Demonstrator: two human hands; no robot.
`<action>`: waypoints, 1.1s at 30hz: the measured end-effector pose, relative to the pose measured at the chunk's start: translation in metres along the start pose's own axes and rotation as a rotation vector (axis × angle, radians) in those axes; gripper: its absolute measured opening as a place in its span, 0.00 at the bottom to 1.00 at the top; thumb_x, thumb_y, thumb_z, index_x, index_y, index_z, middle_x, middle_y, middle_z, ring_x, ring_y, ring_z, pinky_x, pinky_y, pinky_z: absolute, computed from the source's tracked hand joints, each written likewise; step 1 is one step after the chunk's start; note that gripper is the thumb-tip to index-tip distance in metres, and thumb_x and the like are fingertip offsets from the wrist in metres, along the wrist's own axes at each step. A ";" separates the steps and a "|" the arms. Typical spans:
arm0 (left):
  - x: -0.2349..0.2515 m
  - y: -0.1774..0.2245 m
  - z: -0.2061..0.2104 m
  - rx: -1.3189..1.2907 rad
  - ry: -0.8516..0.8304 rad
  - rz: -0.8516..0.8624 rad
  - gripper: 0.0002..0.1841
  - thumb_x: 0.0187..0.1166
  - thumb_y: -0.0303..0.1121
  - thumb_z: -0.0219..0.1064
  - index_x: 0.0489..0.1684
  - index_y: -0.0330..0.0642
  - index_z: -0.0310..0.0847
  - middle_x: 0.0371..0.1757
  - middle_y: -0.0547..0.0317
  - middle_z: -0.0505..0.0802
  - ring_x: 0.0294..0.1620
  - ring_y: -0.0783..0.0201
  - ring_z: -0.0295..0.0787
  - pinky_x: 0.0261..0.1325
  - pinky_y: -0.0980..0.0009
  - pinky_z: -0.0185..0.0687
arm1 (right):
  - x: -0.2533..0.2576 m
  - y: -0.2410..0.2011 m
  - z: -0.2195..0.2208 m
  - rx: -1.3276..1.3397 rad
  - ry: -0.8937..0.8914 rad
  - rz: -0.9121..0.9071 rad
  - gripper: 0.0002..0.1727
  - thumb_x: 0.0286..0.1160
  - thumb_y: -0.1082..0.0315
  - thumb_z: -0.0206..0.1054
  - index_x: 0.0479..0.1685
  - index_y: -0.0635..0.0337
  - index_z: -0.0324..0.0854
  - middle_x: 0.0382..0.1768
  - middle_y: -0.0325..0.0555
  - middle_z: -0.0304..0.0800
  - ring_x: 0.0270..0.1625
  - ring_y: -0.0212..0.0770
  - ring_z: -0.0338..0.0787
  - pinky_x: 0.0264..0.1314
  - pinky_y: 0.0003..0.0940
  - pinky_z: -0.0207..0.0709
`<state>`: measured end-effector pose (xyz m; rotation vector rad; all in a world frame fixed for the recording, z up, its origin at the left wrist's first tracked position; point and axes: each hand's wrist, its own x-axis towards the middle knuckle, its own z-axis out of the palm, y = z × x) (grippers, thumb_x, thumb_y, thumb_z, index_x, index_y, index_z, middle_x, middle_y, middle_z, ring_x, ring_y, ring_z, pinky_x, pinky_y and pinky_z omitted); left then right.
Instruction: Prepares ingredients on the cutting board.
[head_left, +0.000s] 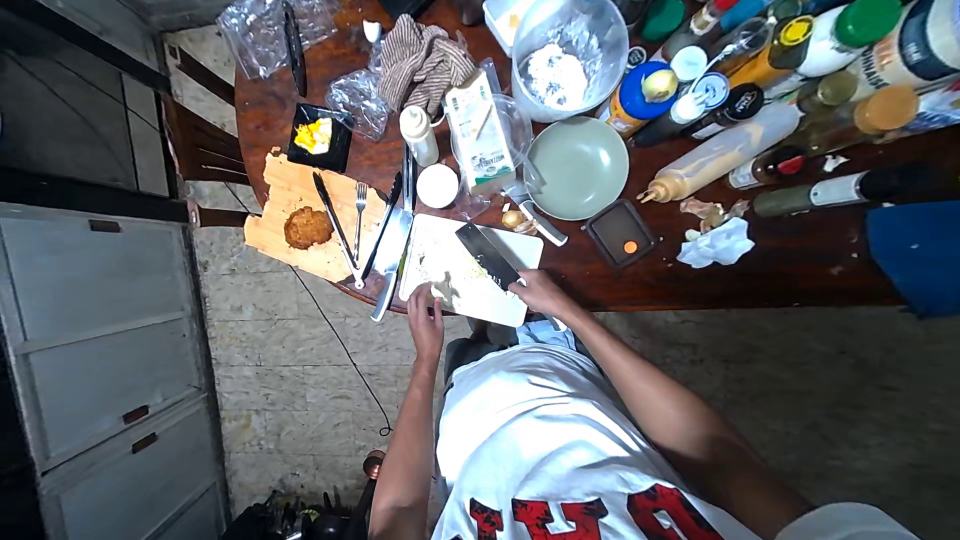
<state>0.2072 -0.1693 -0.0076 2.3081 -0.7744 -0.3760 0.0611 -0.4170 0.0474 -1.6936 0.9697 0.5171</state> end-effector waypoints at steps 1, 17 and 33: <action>-0.004 -0.002 0.004 0.070 -0.060 0.049 0.21 0.85 0.35 0.65 0.77 0.45 0.78 0.79 0.49 0.80 0.79 0.52 0.77 0.77 0.54 0.78 | 0.000 -0.001 0.000 -0.018 0.002 -0.003 0.16 0.86 0.58 0.63 0.48 0.63 0.86 0.32 0.56 0.87 0.30 0.49 0.87 0.38 0.52 0.82; -0.004 0.012 0.028 0.016 0.049 -0.282 0.41 0.66 0.50 0.83 0.77 0.39 0.72 0.72 0.39 0.81 0.75 0.44 0.77 0.78 0.50 0.75 | -0.001 0.002 0.015 -0.153 -0.025 -0.076 0.18 0.84 0.56 0.63 0.42 0.63 0.86 0.39 0.58 0.90 0.49 0.56 0.90 0.55 0.62 0.80; -0.005 0.060 0.036 0.198 -0.251 0.126 0.14 0.85 0.36 0.62 0.61 0.44 0.89 0.63 0.44 0.90 0.62 0.44 0.87 0.65 0.47 0.81 | -0.007 0.003 -0.020 -0.005 0.042 0.013 0.17 0.87 0.57 0.62 0.47 0.64 0.84 0.30 0.56 0.85 0.26 0.49 0.84 0.34 0.51 0.81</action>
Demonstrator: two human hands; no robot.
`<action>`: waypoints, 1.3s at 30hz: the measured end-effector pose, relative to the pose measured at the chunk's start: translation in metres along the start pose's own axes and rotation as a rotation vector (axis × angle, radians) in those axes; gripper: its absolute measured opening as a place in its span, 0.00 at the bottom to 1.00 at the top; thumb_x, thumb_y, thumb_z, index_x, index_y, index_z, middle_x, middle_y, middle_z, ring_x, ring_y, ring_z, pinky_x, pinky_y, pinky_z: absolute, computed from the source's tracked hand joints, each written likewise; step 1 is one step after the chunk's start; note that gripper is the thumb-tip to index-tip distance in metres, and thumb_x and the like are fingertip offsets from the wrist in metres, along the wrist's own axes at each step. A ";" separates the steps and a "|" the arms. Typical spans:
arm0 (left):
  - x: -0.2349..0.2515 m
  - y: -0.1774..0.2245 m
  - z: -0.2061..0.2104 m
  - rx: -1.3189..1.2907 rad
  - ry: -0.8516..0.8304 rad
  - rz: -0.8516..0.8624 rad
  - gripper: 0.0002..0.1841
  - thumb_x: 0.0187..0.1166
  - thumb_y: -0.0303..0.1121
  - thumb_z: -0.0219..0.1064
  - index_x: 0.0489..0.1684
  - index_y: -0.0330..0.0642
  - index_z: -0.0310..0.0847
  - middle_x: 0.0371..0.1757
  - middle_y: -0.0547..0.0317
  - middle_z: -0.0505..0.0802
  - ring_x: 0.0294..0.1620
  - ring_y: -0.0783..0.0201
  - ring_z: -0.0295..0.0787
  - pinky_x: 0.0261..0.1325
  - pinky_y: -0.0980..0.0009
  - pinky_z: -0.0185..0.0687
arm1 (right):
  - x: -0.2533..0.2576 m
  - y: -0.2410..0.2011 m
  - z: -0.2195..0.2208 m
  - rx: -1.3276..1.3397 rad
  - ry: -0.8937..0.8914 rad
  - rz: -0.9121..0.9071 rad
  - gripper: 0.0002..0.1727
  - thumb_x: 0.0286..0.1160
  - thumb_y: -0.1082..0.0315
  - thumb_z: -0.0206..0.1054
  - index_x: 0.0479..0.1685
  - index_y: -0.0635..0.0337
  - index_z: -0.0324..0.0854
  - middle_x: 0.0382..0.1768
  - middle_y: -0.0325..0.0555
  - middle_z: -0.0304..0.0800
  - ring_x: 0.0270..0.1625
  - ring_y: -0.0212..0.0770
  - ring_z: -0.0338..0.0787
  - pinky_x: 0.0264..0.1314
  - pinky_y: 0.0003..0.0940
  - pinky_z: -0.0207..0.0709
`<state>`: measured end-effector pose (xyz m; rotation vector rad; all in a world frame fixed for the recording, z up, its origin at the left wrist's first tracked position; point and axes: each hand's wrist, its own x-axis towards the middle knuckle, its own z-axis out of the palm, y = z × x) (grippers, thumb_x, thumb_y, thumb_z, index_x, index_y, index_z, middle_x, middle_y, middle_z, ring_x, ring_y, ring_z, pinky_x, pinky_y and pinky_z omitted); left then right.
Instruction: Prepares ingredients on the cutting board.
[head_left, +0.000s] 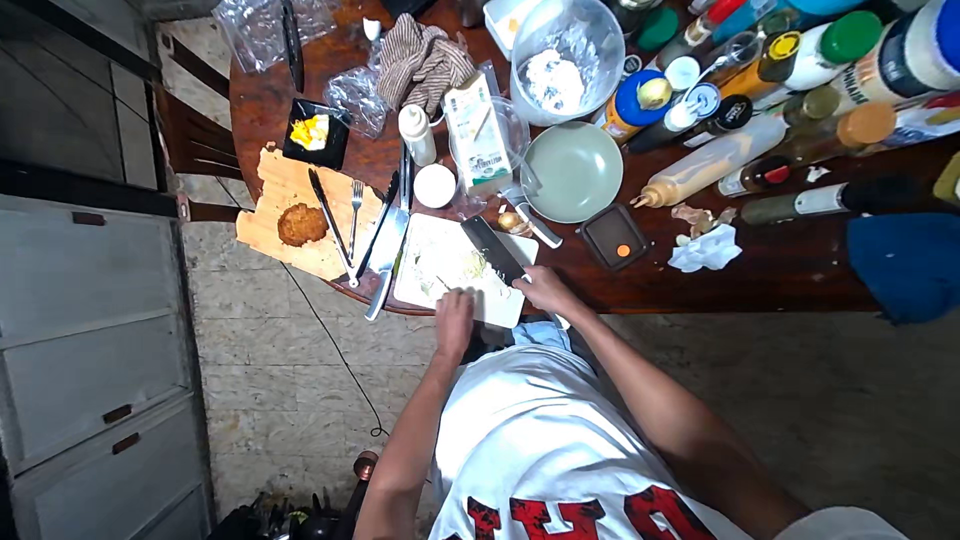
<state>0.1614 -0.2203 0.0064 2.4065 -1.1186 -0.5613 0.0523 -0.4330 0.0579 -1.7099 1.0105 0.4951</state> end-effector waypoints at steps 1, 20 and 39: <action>0.004 0.005 0.009 0.008 -0.117 0.107 0.15 0.86 0.32 0.60 0.66 0.45 0.86 0.66 0.47 0.89 0.65 0.46 0.87 0.68 0.50 0.82 | 0.000 0.000 -0.002 0.013 0.011 0.000 0.17 0.87 0.58 0.62 0.48 0.65 0.85 0.31 0.56 0.85 0.26 0.49 0.84 0.34 0.51 0.81; -0.006 -0.046 -0.001 0.094 0.187 -0.075 0.12 0.85 0.36 0.64 0.58 0.51 0.92 0.67 0.50 0.88 0.69 0.47 0.82 0.71 0.48 0.77 | 0.005 -0.002 0.019 -0.045 -0.037 -0.043 0.17 0.86 0.57 0.63 0.47 0.64 0.87 0.34 0.57 0.88 0.36 0.52 0.89 0.44 0.56 0.83; 0.001 -0.050 0.018 -0.134 0.274 -0.343 0.10 0.80 0.28 0.67 0.53 0.44 0.90 0.58 0.50 0.89 0.61 0.53 0.86 0.67 0.58 0.84 | 0.004 -0.004 0.050 -0.206 -0.154 -0.099 0.18 0.85 0.58 0.59 0.51 0.64 0.86 0.46 0.60 0.90 0.54 0.57 0.90 0.61 0.61 0.79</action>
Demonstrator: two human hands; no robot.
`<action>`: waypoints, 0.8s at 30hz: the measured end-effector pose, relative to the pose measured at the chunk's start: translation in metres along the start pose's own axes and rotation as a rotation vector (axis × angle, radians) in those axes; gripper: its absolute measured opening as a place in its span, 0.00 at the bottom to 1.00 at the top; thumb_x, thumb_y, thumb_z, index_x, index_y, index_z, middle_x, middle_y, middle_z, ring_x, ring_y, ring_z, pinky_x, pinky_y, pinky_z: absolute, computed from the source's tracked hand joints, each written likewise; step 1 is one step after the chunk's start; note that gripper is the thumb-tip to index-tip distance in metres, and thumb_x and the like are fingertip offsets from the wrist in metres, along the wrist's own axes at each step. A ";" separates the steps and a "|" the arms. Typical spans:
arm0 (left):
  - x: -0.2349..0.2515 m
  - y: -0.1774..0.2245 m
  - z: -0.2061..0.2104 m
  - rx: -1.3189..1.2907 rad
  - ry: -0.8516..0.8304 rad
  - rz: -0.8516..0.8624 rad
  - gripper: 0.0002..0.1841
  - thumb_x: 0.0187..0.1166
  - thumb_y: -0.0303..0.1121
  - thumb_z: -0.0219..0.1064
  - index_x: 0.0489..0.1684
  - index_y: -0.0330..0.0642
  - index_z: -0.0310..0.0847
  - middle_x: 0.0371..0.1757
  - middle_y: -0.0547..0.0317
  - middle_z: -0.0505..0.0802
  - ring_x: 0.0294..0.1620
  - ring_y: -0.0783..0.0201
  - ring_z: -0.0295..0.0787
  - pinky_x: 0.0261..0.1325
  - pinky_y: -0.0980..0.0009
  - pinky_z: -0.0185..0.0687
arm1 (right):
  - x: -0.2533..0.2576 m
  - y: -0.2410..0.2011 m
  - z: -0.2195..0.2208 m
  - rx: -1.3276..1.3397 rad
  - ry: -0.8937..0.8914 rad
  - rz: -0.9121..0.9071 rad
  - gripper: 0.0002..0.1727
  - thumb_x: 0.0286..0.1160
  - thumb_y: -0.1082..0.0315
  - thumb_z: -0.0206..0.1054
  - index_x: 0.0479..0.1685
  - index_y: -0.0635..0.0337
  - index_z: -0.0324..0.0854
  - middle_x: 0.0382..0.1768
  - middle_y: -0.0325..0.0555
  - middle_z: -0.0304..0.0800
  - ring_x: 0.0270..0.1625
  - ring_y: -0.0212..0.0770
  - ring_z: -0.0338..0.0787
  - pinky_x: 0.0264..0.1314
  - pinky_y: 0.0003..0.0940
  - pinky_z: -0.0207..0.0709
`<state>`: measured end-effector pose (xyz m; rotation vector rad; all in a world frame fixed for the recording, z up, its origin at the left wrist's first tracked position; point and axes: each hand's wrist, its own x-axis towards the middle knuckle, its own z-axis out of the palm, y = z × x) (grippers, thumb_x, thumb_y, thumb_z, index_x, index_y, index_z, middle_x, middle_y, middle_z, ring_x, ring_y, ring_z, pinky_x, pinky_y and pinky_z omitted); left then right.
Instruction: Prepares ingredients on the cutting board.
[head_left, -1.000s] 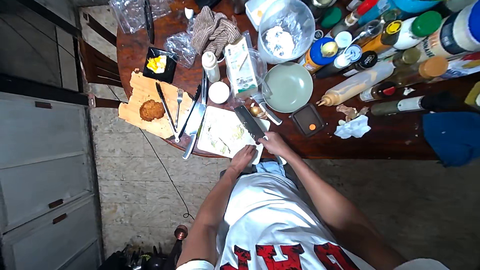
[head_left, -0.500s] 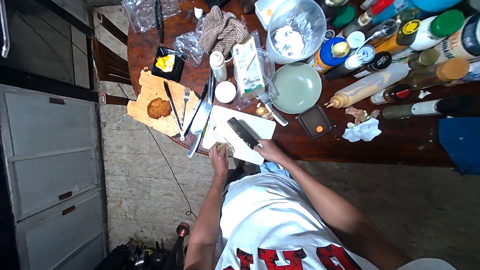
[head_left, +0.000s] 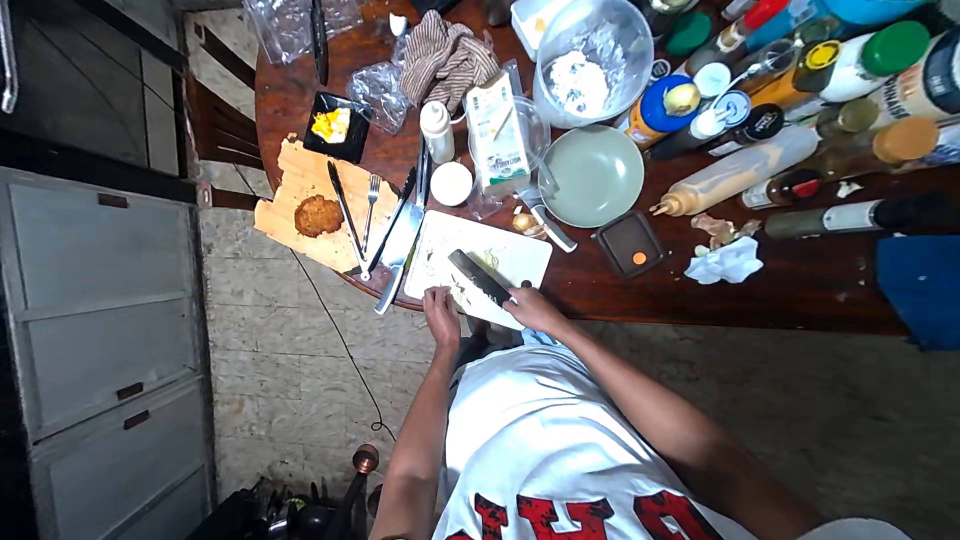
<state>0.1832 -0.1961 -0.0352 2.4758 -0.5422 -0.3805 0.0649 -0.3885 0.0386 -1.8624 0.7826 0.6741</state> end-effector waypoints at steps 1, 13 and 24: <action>-0.001 0.000 0.000 0.025 -0.007 0.015 0.09 0.81 0.29 0.66 0.53 0.44 0.90 0.59 0.49 0.89 0.61 0.53 0.86 0.67 0.59 0.84 | 0.000 0.001 0.001 0.000 0.001 0.002 0.18 0.85 0.58 0.59 0.52 0.64 0.86 0.46 0.60 0.90 0.55 0.57 0.90 0.61 0.61 0.80; -0.006 0.002 -0.005 0.158 -0.177 0.099 0.22 0.83 0.44 0.69 0.67 0.38 0.83 0.77 0.41 0.80 0.74 0.44 0.79 0.75 0.55 0.79 | 0.000 -0.001 0.003 -0.009 0.000 0.011 0.18 0.86 0.57 0.58 0.52 0.64 0.85 0.46 0.60 0.90 0.54 0.57 0.90 0.61 0.60 0.80; 0.010 0.004 -0.007 0.297 -0.206 0.117 0.20 0.86 0.32 0.61 0.72 0.31 0.77 0.64 0.36 0.88 0.68 0.41 0.85 0.70 0.53 0.82 | -0.002 -0.004 0.003 0.001 0.000 0.008 0.19 0.86 0.57 0.58 0.53 0.65 0.85 0.47 0.61 0.90 0.56 0.58 0.89 0.63 0.61 0.79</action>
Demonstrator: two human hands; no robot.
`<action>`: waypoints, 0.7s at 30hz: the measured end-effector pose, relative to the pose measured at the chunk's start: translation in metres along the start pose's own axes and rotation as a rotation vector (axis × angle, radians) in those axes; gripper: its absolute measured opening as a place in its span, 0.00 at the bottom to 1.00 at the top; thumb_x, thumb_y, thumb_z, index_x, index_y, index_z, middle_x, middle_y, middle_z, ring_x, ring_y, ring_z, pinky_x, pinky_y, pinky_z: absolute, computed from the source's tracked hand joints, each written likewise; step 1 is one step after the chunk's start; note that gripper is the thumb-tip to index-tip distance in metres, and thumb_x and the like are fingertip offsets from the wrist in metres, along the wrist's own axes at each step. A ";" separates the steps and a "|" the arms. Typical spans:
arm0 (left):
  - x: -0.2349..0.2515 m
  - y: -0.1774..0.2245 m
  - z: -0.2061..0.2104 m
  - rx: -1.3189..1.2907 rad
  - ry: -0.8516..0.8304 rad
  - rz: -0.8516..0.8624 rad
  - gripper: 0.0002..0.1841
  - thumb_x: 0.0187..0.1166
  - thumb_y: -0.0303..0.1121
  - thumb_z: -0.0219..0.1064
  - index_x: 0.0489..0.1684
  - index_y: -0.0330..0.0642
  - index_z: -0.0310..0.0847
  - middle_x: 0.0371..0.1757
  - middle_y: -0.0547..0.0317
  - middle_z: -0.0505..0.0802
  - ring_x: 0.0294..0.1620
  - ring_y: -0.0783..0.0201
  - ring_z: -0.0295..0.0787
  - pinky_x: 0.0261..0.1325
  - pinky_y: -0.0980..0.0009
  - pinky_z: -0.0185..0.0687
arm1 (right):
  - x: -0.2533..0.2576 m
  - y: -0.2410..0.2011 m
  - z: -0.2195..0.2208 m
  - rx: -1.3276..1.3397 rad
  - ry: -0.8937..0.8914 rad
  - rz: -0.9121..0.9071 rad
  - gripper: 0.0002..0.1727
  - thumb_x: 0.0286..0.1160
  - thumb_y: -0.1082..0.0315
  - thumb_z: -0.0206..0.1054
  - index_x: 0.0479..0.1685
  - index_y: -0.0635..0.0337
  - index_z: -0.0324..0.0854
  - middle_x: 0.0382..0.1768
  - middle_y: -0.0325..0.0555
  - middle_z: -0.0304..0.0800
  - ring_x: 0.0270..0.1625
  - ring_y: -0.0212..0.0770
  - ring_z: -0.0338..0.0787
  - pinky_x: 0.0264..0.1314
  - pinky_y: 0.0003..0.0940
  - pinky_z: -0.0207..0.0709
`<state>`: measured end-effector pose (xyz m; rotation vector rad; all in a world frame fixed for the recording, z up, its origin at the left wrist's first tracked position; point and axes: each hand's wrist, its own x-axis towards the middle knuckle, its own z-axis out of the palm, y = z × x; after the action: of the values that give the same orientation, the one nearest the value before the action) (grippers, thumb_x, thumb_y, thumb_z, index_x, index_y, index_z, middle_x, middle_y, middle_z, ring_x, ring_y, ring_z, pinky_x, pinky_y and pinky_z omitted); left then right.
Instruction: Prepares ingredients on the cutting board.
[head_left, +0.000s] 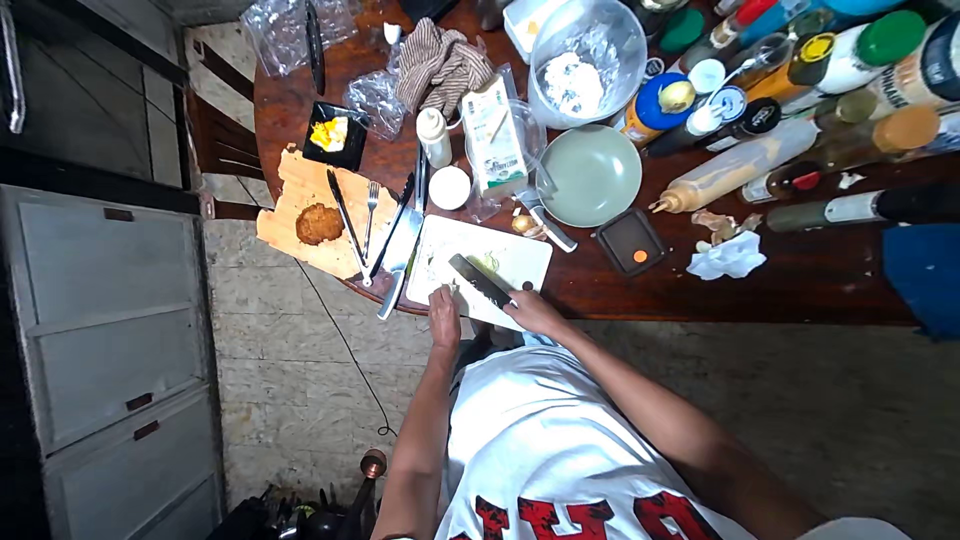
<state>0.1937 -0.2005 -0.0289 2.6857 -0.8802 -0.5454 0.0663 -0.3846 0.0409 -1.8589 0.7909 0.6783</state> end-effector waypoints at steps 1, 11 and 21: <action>0.001 -0.001 -0.001 -0.030 0.018 -0.002 0.19 0.85 0.32 0.61 0.70 0.32 0.79 0.62 0.37 0.89 0.67 0.42 0.86 0.70 0.53 0.83 | -0.001 -0.001 -0.001 -0.002 -0.002 0.003 0.19 0.86 0.57 0.58 0.54 0.65 0.85 0.48 0.61 0.90 0.57 0.58 0.89 0.63 0.61 0.78; 0.008 -0.024 -0.035 -0.677 0.084 -0.272 0.18 0.81 0.34 0.69 0.63 0.31 0.83 0.75 0.40 0.78 0.61 0.54 0.87 0.63 0.58 0.88 | 0.000 0.002 -0.004 0.032 0.018 0.005 0.18 0.85 0.58 0.59 0.50 0.64 0.85 0.44 0.60 0.89 0.52 0.58 0.89 0.59 0.61 0.80; 0.026 -0.035 -0.034 -0.343 -0.057 -0.106 0.20 0.83 0.36 0.67 0.72 0.40 0.81 0.63 0.45 0.91 0.61 0.50 0.90 0.69 0.49 0.84 | 0.002 0.000 0.002 -0.007 -0.009 0.009 0.18 0.86 0.57 0.58 0.53 0.63 0.85 0.46 0.59 0.90 0.54 0.57 0.89 0.62 0.61 0.79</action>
<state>0.2455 -0.1852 -0.0179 2.4222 -0.5969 -0.7264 0.0675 -0.3829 0.0386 -1.8586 0.7926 0.6961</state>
